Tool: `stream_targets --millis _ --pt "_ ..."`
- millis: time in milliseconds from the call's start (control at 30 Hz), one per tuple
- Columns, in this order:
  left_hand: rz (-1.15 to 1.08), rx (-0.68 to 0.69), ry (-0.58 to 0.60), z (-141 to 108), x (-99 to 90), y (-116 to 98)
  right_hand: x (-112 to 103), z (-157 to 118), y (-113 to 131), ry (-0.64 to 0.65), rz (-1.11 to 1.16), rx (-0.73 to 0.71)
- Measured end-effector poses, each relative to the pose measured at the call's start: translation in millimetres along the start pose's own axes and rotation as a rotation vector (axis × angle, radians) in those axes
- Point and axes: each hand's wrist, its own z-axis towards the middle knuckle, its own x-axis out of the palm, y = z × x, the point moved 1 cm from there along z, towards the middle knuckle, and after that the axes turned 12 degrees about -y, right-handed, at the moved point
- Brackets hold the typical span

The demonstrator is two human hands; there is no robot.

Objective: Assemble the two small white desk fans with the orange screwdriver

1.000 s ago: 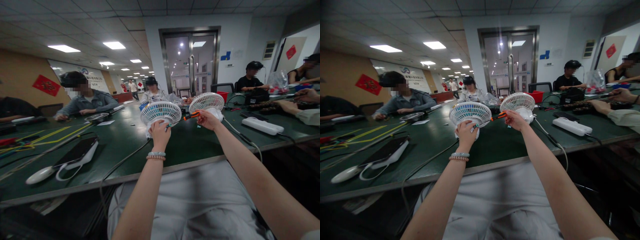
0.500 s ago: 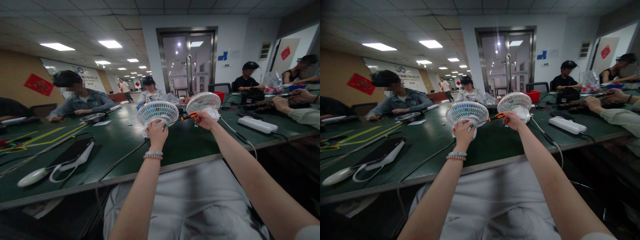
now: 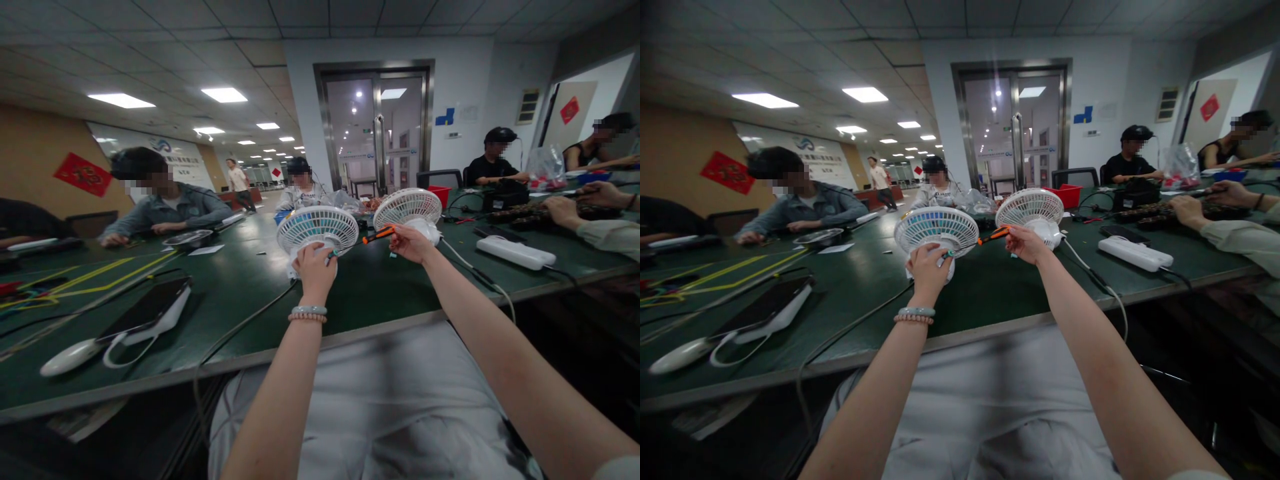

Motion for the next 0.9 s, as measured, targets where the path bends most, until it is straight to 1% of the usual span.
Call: stream_targets --millis 133,267,467,533,633,733,800,900 --pt "-0.006 0.002 -0.001 -0.2 0.5 1.3 -1.6 4.0 -5.1 -0.047 -0.030 -0.030" --pt "-0.010 0.007 -0.011 -0.5 0.9 1.6 -0.8 5.9 -7.4 -0.053 -0.053 -0.037" --pt "0.007 0.004 -0.001 -0.6 0.0 -0.3 4.1 2.1 -5.1 -0.015 -0.118 -0.029" --pt "0.005 0.008 -0.003 -0.7 0.0 -0.4 4.6 0.7 -3.6 -0.008 -0.089 -0.002" --pt "-0.005 0.018 -0.010 -0.9 1.0 0.6 4.6 -1.4 -0.9 0.038 -0.016 0.045" --pt "-0.008 0.016 -0.021 -1.0 2.3 1.7 4.0 -1.9 0.4 0.072 0.032 0.050" --pt "-0.011 0.011 -0.028 -1.0 2.7 1.9 2.9 -0.1 -0.7 0.045 0.028 0.033" --pt "-0.012 0.004 -0.022 -0.7 2.4 1.4 0.5 4.9 -4.3 -0.027 -0.007 0.007"
